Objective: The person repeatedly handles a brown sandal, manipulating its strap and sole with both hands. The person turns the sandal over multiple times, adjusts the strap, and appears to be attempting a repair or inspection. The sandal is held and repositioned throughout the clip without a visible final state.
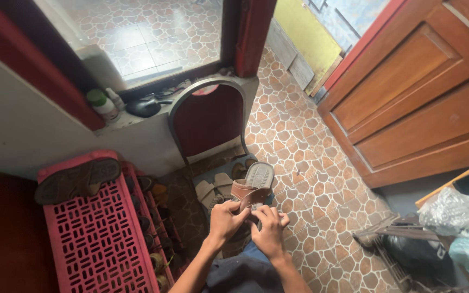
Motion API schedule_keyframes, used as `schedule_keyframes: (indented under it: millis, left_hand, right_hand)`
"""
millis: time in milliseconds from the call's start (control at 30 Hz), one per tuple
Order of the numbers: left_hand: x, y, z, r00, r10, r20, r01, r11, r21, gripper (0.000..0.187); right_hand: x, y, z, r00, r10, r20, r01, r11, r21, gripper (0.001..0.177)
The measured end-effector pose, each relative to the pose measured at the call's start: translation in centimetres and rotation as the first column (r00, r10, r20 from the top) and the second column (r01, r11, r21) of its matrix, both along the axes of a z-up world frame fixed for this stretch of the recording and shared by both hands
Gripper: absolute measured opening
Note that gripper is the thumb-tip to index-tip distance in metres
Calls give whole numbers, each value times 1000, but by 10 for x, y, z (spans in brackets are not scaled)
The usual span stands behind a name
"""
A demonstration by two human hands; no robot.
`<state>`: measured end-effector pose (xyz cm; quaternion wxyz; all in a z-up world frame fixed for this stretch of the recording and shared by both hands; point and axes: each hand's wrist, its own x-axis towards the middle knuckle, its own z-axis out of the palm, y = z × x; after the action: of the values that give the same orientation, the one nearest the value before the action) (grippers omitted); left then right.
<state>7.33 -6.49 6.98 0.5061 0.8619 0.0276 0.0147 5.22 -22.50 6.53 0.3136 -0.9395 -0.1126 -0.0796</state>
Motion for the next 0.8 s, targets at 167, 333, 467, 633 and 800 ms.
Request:
schedule_keyframes:
  millis: [167,333,467,633,800]
  left_hand:
    - [4,-16,-7,962,-34,272,69,991,-117,13]
    - [7,-33,5,928,95,359,-36,985,-168,15]
    - [4,-39,10,938,151,311,-119,986,-118,14]
    - [-9,-37,17,913,250,322,-257,966,-22,21]
    - [-40,-28,20,904,327,274,-370,921,122,28]
  right_hand:
    - [1,-11,1,999,-32,20,32,999,3,20]
    - [19,-26,10,997,32,68,-31,999,-17,26]
    - [28,-36,13,992,103,74,-101,995,-25,28]
    - [33,-40,21,965,254,62,-258,962,83,30]
    - [45,-52,22,950,306,56,-311,927,208,36]
